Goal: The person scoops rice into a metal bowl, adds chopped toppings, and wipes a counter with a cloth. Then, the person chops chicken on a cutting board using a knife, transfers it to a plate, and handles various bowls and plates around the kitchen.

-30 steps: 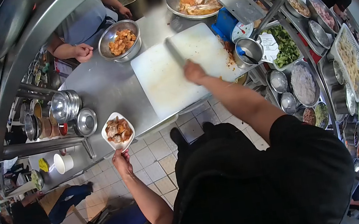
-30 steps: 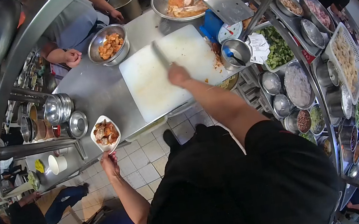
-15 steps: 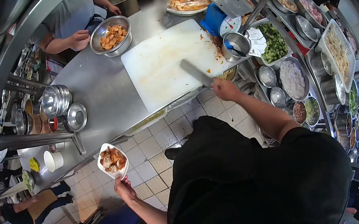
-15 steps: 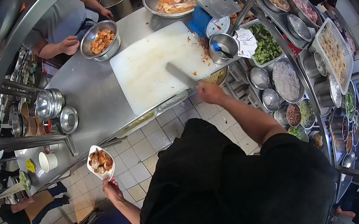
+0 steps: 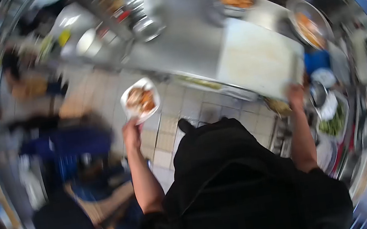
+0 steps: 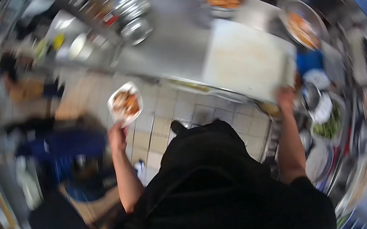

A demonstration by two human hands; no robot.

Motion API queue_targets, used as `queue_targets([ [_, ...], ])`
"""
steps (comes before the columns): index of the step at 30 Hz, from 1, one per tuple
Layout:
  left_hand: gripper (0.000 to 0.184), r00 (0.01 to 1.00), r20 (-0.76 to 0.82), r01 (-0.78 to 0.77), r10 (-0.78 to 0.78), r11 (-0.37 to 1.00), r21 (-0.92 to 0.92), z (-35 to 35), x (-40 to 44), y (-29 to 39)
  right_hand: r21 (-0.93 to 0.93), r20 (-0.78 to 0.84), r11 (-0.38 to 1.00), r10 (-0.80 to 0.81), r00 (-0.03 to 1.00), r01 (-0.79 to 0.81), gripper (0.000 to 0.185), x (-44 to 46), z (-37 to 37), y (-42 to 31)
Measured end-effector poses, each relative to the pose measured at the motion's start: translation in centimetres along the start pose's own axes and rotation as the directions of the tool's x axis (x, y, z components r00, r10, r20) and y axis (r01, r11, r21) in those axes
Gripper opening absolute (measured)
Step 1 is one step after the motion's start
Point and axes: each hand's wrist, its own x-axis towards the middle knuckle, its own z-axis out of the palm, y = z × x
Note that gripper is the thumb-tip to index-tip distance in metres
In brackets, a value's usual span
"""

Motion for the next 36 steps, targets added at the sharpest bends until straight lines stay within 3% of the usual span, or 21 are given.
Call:
queue_targets([
  [1, 0.016, 1.0, 0.014, -0.016, 0.014, 0.993, 0.118, 0.1, -0.8, 1.4, 0.202, -0.197, 0.976, 0.124, 0.972, -0.084, 0.028, -2.6, -5.4, -8.0],
  [2, 0.017, 1.0, -0.006, -0.009, 0.009, 0.996, 0.089, 0.6, -1.0, 2.0, 0.2, -0.409, 0.93, -0.207, 0.889, 0.309, 0.035, 2.3, -0.2, 4.3],
  [3, 0.017, 1.0, -0.003, 0.0, 0.0, 0.997, 0.079, 0.7, -1.1, 2.1, 0.026, -0.156, 0.948, 0.319, 0.935, -0.319, 0.04, -0.4, -6.1, -6.0],
  [5, 0.017, 0.999, -0.037, 0.017, -0.016, 0.999, 0.044, 1.0, -1.5, 2.9, 0.032, -0.426, 0.964, 0.252, 0.869, -0.264, 0.04, 0.5, -5.9, -8.0],
  [6, 0.018, 0.999, -0.027, 0.032, -0.031, 0.999, 0.04, 1.0, -1.7, 3.1, 0.034, -0.42, 0.968, 0.238, 0.876, -0.247, 0.04, 1.0, -6.0, -9.5],
  [8, 0.016, 0.999, -0.013, 0.034, -0.034, 0.999, 0.03, 0.3, -1.3, 3.2, -0.133, -0.15, 0.922, 0.343, 0.927, -0.363, 0.038, 0.4, -9.5, -18.2],
  [11, 0.015, 0.999, 0.036, 0.039, -0.041, 0.998, 0.045, -0.4, 0.1, 4.5, -0.113, -0.064, 0.936, 0.328, 0.942, -0.334, 0.037, 2.8, -7.3, -20.9],
  [13, 0.015, 0.998, 0.056, 0.006, -0.009, 0.998, 0.059, -0.8, 1.1, 6.1, -0.212, -0.067, 0.914, 0.34, 0.938, -0.347, 0.04, 2.4, -6.4, -24.0],
  [15, 0.015, 0.998, 0.069, -0.006, 0.002, 0.998, 0.061, -1.7, 2.2, 7.4, -0.311, -0.271, 0.918, 0.161, 0.949, -0.245, 0.043, 0.6, -6.2, -28.3],
  [16, 0.016, 0.996, 0.09, -0.027, 0.021, 0.998, 0.062, -2.3, 2.9, 8.1, -0.222, -0.352, 0.965, 0.055, 0.934, -0.14, 0.038, 0.2, -5.8, -29.9],
  [17, 0.017, 0.993, 0.107, -0.047, 0.04, 0.997, 0.064, -3.0, 3.5, 8.8, -0.222, -0.354, 0.965, 0.054, 0.934, -0.14, 0.038, 0.0, -5.2, -31.7],
  [19, 0.017, 0.993, 0.108, -0.048, 0.043, 0.998, 0.04, -4.4, 4.5, 10.4, -0.057, -0.43, 0.956, -0.284, 0.857, 0.289, 0.025, -1.1, -3.8, -36.0],
  [21, 0.016, 0.99, 0.136, -0.039, 0.031, 0.998, 0.052, -6.1, 5.8, 12.3, 0.259, -0.388, 0.866, -0.313, 0.867, 0.428, 0.018, -3.3, -2.7, -45.1],
  [23, 0.016, 0.989, 0.146, -0.032, 0.026, 0.999, 0.041, -8.0, 7.9, 13.8, 0.365, -0.307, 0.7, -0.532, 0.789, 0.614, 0.016, -4.9, -0.9, -53.5],
  [25, 0.016, 0.992, 0.126, -0.031, 0.027, 0.999, 0.027, -9.5, 9.8, 15.1, 0.496, -0.255, 0.544, -0.654, 0.712, 0.677, 0.014, -6.8, 0.2, -62.3],
  [30, 0.016, 0.998, 0.06, -0.033, 0.031, 0.999, 0.035, -13.1, 14.9, 17.4, 0.543, -0.22, 0.315, -0.841, 0.494, 0.778, 0.016, -5.6, 0.2, -78.2],
  [36, 0.016, 0.997, -0.08, -0.007, 0.006, 1.0, -0.009, -18.6, 20.3, 19.1, 0.634, -0.18, 0.31, -0.832, 0.525, 0.708, 0.016, 1.9, 2.1, -85.9],
])
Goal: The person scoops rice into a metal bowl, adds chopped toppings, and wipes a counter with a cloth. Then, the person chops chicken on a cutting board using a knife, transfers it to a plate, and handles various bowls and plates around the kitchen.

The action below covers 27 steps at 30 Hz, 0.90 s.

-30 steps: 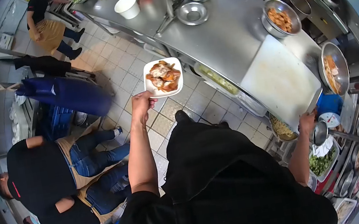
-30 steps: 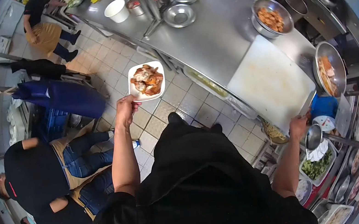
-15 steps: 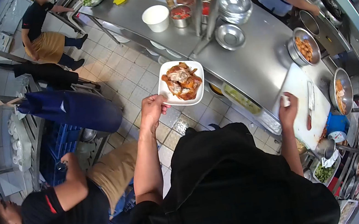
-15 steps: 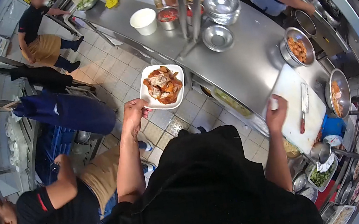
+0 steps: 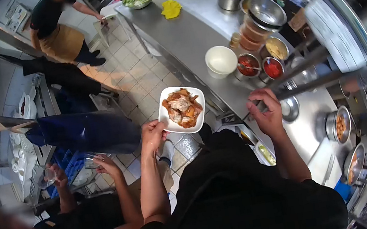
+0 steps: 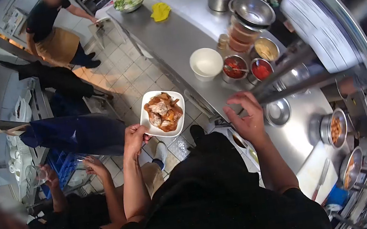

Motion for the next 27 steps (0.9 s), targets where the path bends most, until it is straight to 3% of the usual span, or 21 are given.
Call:
queue_targets([
  [5, 0.018, 0.991, -0.129, -0.035, 0.023, 0.995, -0.095, -4.3, 3.3, 1.1, 0.045, 0.102, 0.999, -0.025, 0.994, 0.021, 0.015, 7.3, 3.7, 2.8],
  [6, 0.017, 0.987, -0.158, -0.026, 0.008, 0.993, -0.114, -4.9, 4.0, 1.6, 0.174, 0.121, 0.983, 0.033, 0.992, -0.053, 0.016, 9.3, 5.1, 2.8],
  [9, 0.017, 0.975, -0.223, -0.026, -0.014, 0.984, -0.175, -7.4, 5.7, 2.9, 0.257, 0.175, 0.965, 0.012, 0.984, -0.057, 0.016, 15.9, 10.3, 1.4],
  [10, 0.016, 0.956, -0.284, 0.02, -0.078, 0.979, -0.203, -8.1, 6.3, 3.4, 0.293, 0.225, 0.956, -0.036, 0.974, -0.032, 0.016, 18.3, 11.9, 0.2],
  [13, 0.015, 0.94, -0.333, -0.016, -0.074, 0.966, -0.259, -11.4, 9.6, 4.0, 0.397, 0.331, 0.916, -0.193, 0.924, 0.049, 0.015, 24.0, 18.5, -1.4],
  [14, 0.014, 0.936, -0.345, -0.013, -0.065, 0.976, -0.218, -12.3, 10.5, 4.7, 0.399, 0.335, 0.915, -0.204, 0.92, 0.057, 0.015, 25.7, 20.6, -2.3],
  [16, 0.014, 0.925, -0.375, -0.037, -0.053, 0.972, -0.231, -14.4, 12.5, 5.0, 0.41, 0.498, 0.912, -0.225, 0.838, 0.002, 0.016, 28.6, 24.7, -4.9],
  [18, 0.014, 0.914, -0.405, -0.091, 0.014, 0.981, -0.173, -17.4, 15.3, 4.9, 0.437, 0.479, 0.9, -0.244, 0.844, 0.012, 0.016, 31.3, 28.9, -5.3],
  [23, 0.015, 0.909, -0.407, -0.048, -0.091, 0.947, -0.318, -22.1, 19.5, 9.9, 0.437, 0.443, 0.899, -0.223, 0.868, 0.008, 0.016, 39.2, 36.7, -5.3],
  [25, 0.015, 0.894, -0.436, -0.051, -0.1, 0.946, -0.32, -24.7, 22.0, 10.9, 0.406, 0.47, 0.914, -0.187, 0.862, -0.023, 0.016, 42.7, 38.5, -4.5],
  [27, 0.016, 0.88, -0.456, -0.031, -0.13, 0.944, -0.328, -27.0, 24.1, 11.8, 0.373, 0.347, 0.922, -0.035, 0.937, -0.103, 0.016, 46.8, 40.9, -3.6],
])
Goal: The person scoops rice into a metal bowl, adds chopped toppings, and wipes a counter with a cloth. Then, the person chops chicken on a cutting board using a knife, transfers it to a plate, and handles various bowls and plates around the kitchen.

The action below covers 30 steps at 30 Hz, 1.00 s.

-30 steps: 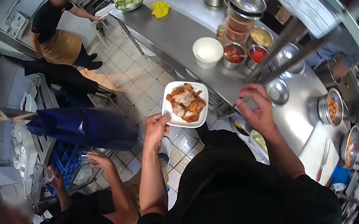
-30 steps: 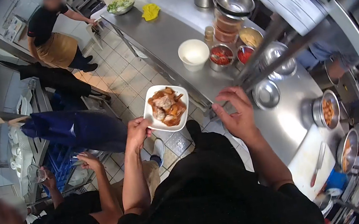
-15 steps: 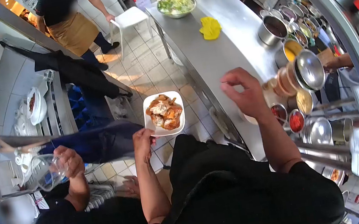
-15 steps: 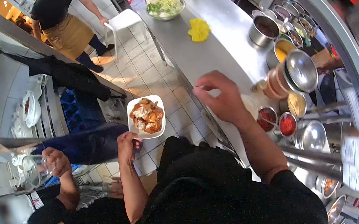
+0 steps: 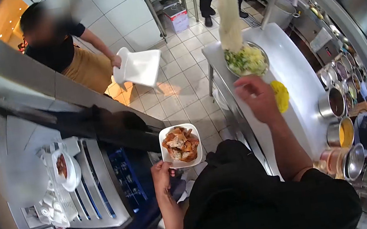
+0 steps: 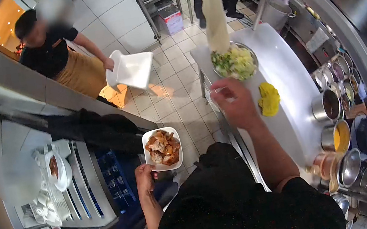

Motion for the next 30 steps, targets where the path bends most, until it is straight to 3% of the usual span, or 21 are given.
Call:
queue_targets([
  [4, 0.015, 1.0, -0.031, -0.001, 0.001, 1.0, 0.009, -0.7, 6.8, 5.4, 0.058, -0.272, 0.998, 0.022, 0.962, -0.007, 0.021, 10.2, -1.6, 2.1],
  [8, 0.014, 1.0, -0.018, -0.002, 0.003, 1.0, 0.021, -1.0, 15.9, 10.8, 0.011, -0.552, 0.98, -0.158, 0.818, 0.197, 0.027, 21.6, -0.2, 1.9],
  [12, 0.015, 1.0, -0.012, -0.014, 0.014, 1.0, 0.018, -1.1, 24.5, 17.0, 0.037, -0.548, 0.938, -0.269, 0.792, 0.344, 0.021, 30.4, 4.0, 4.8],
  [14, 0.013, 0.996, -0.084, -0.026, 0.025, 1.0, -0.015, -0.2, 28.3, 20.3, 0.128, -0.562, 0.935, -0.206, 0.801, 0.33, 0.017, 34.8, 7.8, 5.1],
  [19, 0.014, 0.997, -0.052, -0.067, 0.065, 0.997, -0.032, 1.3, 37.7, 26.2, 0.201, -0.115, 0.977, -0.044, 0.992, 0.067, 0.014, 44.6, 13.4, 9.8],
  [22, 0.013, 0.999, -0.005, -0.037, 0.037, 0.999, -0.027, 3.2, 44.4, 30.0, 0.035, 0.1, 0.988, 0.148, 0.984, -0.153, 0.018, 49.5, 15.4, 13.5],
  [23, 0.013, 0.998, 0.032, -0.061, 0.06, 0.998, 0.008, 3.8, 47.1, 31.5, 0.038, 0.089, 0.983, 0.177, 0.98, -0.181, 0.018, 50.2, 15.9, 14.8],
  [25, 0.014, 0.993, 0.103, -0.063, 0.058, 0.997, 0.047, 5.0, 52.6, 34.7, -0.15, 0.107, 0.966, 0.226, 0.968, -0.209, 0.021, 53.0, 16.1, 19.0],
  [28, 0.015, 0.978, 0.202, -0.079, 0.057, 0.992, 0.103, 8.3, 60.2, 39.7, -0.125, 0.174, 0.882, 0.47, 0.866, -0.454, 0.022, 53.8, 14.7, 23.6],
  [30, 0.014, 0.969, 0.241, -0.078, 0.052, 0.992, 0.096, 10.6, 65.9, 42.4, -0.225, 0.123, 0.859, 0.494, 0.861, -0.46, 0.02, 52.5, 12.8, 27.1],
])
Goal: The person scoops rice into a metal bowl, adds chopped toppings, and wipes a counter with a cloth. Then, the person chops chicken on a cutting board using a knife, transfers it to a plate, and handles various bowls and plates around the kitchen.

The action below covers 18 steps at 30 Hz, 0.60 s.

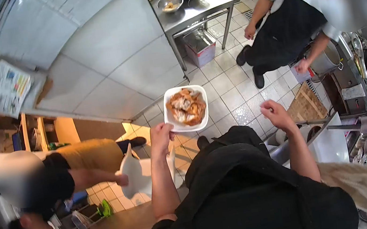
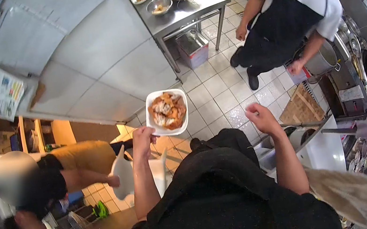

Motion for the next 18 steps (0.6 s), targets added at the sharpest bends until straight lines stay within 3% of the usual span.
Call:
queue_targets([
  [2, 0.015, 1.0, 0.0, 0.02, -0.02, 0.999, 0.049, 1.7, 5.8, 3.6, 0.107, -0.069, 0.966, 0.241, 0.968, -0.233, 0.02, -0.1, -1.0, 0.4],
  [6, 0.015, 0.998, 0.069, -0.01, 0.009, 1.0, 0.018, 6.2, 17.7, 10.0, 0.346, -0.127, 0.831, 0.501, 0.856, -0.435, 0.022, 2.4, -2.6, 3.0],
  [8, 0.016, 0.99, 0.034, -0.139, 0.14, 0.99, -0.007, 9.2, 23.3, 13.4, 0.397, -0.107, 0.798, 0.531, 0.841, -0.453, 0.021, 5.8, -3.1, 4.2],
  [11, 0.017, 0.985, 0.008, -0.169, 0.171, 0.978, -0.122, 13.8, 30.7, 19.1, 0.353, -0.058, 0.82, 0.5, 0.864, -0.451, 0.019, 14.8, -3.8, 2.6],
  [12, 0.017, 0.985, 0.008, -0.171, 0.173, 0.978, -0.121, 15.0, 33.3, 20.9, 0.392, -0.003, 0.83, 0.432, 0.902, -0.396, 0.017, 18.0, -3.7, 4.1],
  [14, 0.016, 0.984, -0.029, -0.18, 0.178, 0.967, -0.182, 17.7, 38.9, 24.5, 0.297, 0.005, 0.908, 0.307, 0.952, -0.295, 0.018, 24.5, -3.2, 2.7],
  [16, 0.016, 0.968, -0.04, -0.25, 0.249, 0.929, -0.273, 19.8, 44.8, 27.7, 0.266, 0.053, 0.916, 0.297, 0.953, -0.3, 0.021, 30.6, -3.4, -0.1],
  [18, 0.016, 0.98, 0.002, -0.186, 0.198, 0.92, -0.344, 21.1, 51.7, 30.7, 0.17, 0.008, 0.983, 0.072, 0.997, -0.072, 0.023, 34.9, -3.9, -1.8],
])
